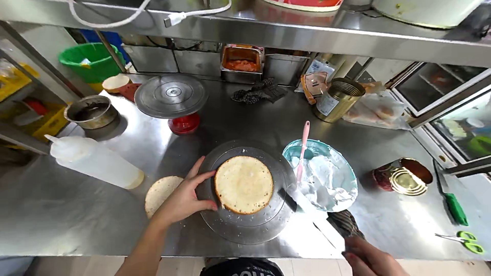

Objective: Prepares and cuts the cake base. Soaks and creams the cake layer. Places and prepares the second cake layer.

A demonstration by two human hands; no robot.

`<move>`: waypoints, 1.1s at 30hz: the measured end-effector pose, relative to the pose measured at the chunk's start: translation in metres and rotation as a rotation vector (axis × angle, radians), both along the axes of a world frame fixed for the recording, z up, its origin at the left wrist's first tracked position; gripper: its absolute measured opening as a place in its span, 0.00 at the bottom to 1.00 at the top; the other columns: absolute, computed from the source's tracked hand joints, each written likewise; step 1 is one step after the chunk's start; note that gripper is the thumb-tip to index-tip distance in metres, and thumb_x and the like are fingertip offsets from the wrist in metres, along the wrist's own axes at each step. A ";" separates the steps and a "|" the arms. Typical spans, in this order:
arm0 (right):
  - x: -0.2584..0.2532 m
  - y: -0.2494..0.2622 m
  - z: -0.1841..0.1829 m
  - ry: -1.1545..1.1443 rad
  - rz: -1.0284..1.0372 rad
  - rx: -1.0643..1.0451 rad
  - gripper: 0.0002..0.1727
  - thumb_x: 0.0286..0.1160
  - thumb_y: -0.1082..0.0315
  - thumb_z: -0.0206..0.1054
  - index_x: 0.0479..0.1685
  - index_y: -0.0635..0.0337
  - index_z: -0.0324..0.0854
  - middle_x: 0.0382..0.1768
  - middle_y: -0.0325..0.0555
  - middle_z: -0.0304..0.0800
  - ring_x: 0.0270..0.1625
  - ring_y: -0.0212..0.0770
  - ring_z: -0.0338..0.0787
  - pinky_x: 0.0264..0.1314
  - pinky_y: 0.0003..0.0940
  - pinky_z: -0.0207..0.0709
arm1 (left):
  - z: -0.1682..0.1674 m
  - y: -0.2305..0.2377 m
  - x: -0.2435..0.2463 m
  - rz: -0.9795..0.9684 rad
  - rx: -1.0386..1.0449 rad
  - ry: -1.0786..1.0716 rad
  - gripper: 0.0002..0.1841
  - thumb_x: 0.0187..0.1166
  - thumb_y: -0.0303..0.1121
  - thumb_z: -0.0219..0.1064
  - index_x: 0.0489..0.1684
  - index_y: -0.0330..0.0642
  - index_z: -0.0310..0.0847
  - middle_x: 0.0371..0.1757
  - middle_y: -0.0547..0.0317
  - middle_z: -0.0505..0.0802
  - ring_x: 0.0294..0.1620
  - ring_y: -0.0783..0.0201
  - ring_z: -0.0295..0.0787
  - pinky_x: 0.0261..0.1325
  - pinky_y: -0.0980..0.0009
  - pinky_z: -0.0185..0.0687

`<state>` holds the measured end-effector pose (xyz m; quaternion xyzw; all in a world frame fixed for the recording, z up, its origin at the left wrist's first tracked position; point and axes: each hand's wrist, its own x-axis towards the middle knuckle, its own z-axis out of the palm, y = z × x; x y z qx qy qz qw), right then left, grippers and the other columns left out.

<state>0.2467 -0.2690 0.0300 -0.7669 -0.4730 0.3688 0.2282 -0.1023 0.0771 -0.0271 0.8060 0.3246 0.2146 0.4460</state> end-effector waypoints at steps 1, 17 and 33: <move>-0.003 0.000 0.000 0.000 0.017 -0.042 0.17 0.87 0.62 0.57 0.59 0.67 0.80 0.26 0.51 0.89 0.23 0.47 0.90 0.28 0.51 0.86 | 0.002 0.003 0.002 -0.007 0.020 0.025 0.48 0.40 0.58 0.88 0.74 0.56 0.83 0.95 0.56 0.54 0.91 0.60 0.58 0.80 0.58 0.74; -0.039 0.035 -0.028 0.132 0.062 0.062 0.17 0.85 0.59 0.58 0.55 0.60 0.85 0.21 0.42 0.85 0.19 0.38 0.86 0.22 0.41 0.83 | 0.007 0.001 0.020 0.096 0.143 0.128 0.49 0.36 0.64 0.87 0.70 0.55 0.84 0.92 0.49 0.60 0.86 0.52 0.66 0.76 0.49 0.76; -0.027 0.033 -0.035 0.125 0.039 0.031 0.17 0.84 0.55 0.58 0.56 0.56 0.84 0.22 0.39 0.85 0.19 0.37 0.86 0.22 0.39 0.83 | 0.007 -0.027 0.031 0.275 0.280 0.283 0.52 0.36 0.74 0.81 0.66 0.51 0.85 0.90 0.40 0.63 0.79 0.37 0.75 0.65 0.38 0.80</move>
